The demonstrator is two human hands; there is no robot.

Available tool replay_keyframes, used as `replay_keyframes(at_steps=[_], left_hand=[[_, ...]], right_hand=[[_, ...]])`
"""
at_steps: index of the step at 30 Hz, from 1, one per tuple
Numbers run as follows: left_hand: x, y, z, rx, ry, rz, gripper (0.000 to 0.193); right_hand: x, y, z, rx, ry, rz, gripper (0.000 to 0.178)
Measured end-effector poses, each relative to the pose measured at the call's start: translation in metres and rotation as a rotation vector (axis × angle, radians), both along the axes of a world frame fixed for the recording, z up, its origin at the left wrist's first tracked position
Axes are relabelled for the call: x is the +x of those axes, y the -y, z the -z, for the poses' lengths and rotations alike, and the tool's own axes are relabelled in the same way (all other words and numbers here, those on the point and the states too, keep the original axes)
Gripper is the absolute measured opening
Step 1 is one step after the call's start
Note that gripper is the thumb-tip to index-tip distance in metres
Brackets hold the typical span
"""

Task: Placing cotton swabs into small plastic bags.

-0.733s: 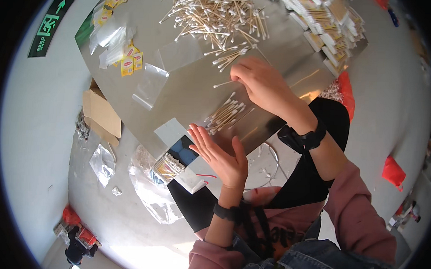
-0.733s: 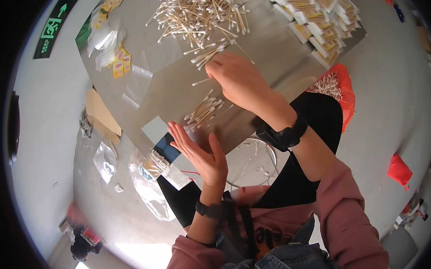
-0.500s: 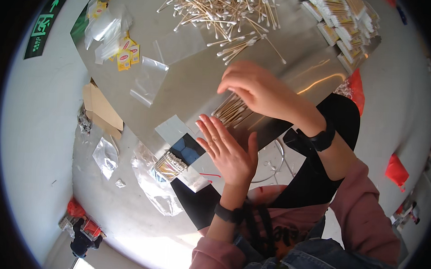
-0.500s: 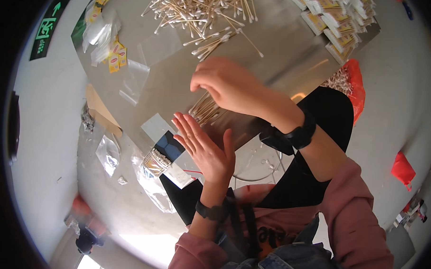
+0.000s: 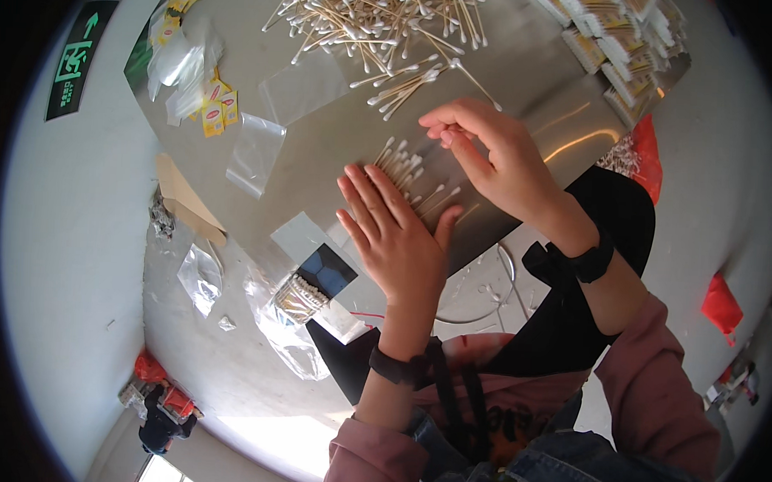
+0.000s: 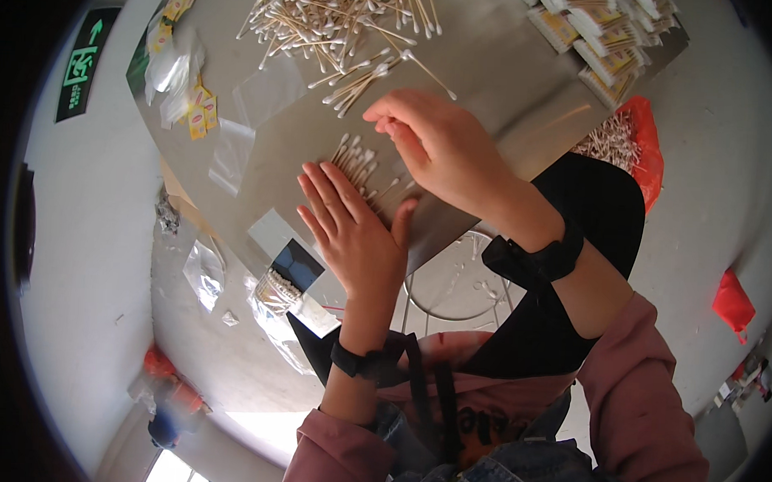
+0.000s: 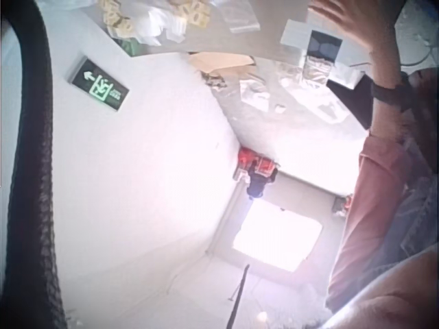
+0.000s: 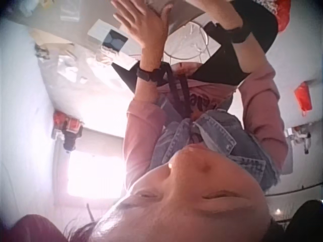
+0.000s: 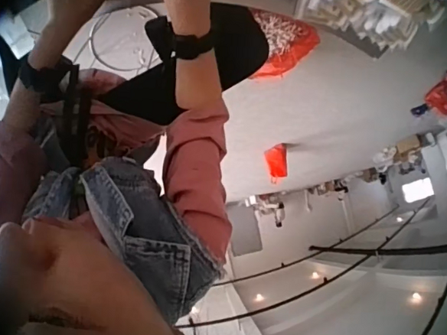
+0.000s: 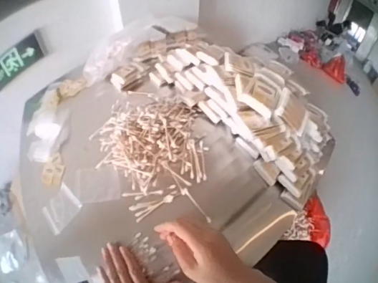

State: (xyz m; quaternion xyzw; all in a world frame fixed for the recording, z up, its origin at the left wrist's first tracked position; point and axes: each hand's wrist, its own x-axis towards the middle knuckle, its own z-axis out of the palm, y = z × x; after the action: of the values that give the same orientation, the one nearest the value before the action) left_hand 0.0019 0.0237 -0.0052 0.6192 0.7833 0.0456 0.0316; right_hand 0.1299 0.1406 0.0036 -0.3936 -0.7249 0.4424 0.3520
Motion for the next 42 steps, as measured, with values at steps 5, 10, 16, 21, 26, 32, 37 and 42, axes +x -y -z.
replay_keyframes(at_steps=[5, 10, 16, 21, 26, 32, 37, 42], left_hand=[[0.005, 0.007, -0.007, -0.064, 0.051, -0.019, 0.110], [0.004, 0.007, -0.008, -0.088, 0.070, -0.008, 0.110], [0.003, 0.008, -0.005, -0.043, 0.097, 0.004, 0.110], [-0.008, 0.014, -0.005, 0.044, 0.176, 0.004, 0.103], [-0.032, 0.045, -0.020, 0.271, 0.367, -0.076, 0.078], [-0.041, 0.071, -0.024, 0.265, 0.425, -0.107, 0.030], [-0.052, 0.058, -0.025, 0.282, 0.426, -0.078, 0.019], [-0.043, 0.047, -0.019, 0.217, 0.495, -0.125, 0.013]], right_hand=[[-0.011, 0.001, 0.006, 0.175, 0.024, -0.049, 0.026], [-0.029, -0.014, 0.013, 0.398, 0.136, -0.134, 0.026], [-0.036, -0.026, -0.003, 0.625, 0.392, -0.240, 0.022], [0.020, -0.015, -0.043, 0.445, 0.610, 0.002, 0.023], [0.177, 0.012, -0.090, 0.030, 0.883, 0.276, 0.015], [0.256, 0.030, -0.077, -0.097, 0.993, 0.474, 0.018], [0.096, 0.009, -0.080, -0.064, 0.395, 0.185, 0.026], [-0.004, 0.004, -0.041, -0.019, 0.128, 0.009, 0.018]])
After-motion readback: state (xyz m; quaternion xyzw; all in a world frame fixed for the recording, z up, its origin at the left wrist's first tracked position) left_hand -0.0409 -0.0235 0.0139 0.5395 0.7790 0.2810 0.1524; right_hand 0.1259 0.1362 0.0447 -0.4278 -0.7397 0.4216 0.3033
